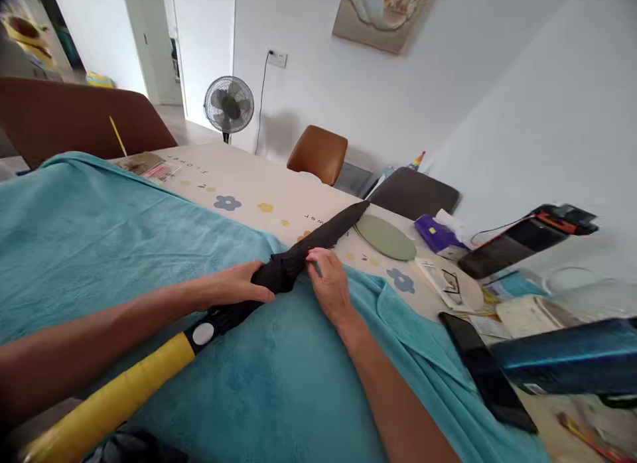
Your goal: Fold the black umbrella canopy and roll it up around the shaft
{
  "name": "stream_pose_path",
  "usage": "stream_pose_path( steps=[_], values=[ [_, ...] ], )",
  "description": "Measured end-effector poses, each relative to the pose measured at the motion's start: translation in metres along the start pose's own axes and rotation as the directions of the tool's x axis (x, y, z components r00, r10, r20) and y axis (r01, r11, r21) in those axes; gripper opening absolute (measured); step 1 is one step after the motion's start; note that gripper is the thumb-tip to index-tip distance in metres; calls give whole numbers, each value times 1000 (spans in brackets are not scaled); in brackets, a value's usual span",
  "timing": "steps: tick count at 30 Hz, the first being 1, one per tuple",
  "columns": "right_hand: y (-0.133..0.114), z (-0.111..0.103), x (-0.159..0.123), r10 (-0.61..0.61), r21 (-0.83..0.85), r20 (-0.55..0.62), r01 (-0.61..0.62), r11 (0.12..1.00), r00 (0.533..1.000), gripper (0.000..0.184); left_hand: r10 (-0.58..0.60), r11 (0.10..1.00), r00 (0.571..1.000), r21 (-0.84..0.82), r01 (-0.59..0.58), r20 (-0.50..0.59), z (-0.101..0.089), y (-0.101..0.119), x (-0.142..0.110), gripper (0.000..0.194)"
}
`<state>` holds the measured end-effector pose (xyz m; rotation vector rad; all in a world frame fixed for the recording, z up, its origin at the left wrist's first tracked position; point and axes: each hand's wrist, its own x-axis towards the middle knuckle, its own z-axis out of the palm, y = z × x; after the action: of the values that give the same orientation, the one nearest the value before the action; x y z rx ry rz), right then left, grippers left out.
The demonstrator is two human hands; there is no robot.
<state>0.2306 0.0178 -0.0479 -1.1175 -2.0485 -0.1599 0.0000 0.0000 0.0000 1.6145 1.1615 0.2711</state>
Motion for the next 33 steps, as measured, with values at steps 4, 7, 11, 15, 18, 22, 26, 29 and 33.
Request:
stream_pose_path(
  steps=[4, 7, 11, 15, 18, 22, 26, 29, 33],
  values=[
    [0, 0, -2, 5, -28, 1, -5, 1000, 1000, 9, -39, 985, 999, -166, 41, 14, -1, -2, 1, 35],
    [0, -2, -6, 34, -50, -5, -35, 998, 999, 9, -98, 916, 992, -383, 123, 84, -1, -2, 2, 30],
    [-1, -3, -8, 129, 12, -54, -129, 992, 990, 8, -161, 807, 977, -551, 211, 139, -4, -2, 5, 24],
    [0, -4, -8, 280, 118, -144, -265, 957, 949, 10, -91, 588, 932, -736, 336, 352, -16, -4, 11, 38],
    [0, -6, -7, 447, 202, -171, -413, 888, 878, 14, 54, 419, 912, -839, 348, 406, -22, -7, 16, 43],
    [1, -7, -5, 635, 277, -175, -581, 765, 753, 18, 81, 428, 910, -838, 337, 407, -12, -10, 17, 49],
    [3, -7, -3, 692, 283, -153, -639, 715, 706, 14, 49, 407, 911, -841, 357, 410, -7, -8, 14, 39],
    [4, -6, -3, 722, 366, -135, -643, 673, 679, 10, 150, 338, 886, -864, 372, 440, -18, -6, 13, 34],
    [4, -8, -4, 731, 461, -166, -604, 650, 662, 10, 205, 369, 842, -836, 406, 500, -32, -8, 15, 40]
  ],
)
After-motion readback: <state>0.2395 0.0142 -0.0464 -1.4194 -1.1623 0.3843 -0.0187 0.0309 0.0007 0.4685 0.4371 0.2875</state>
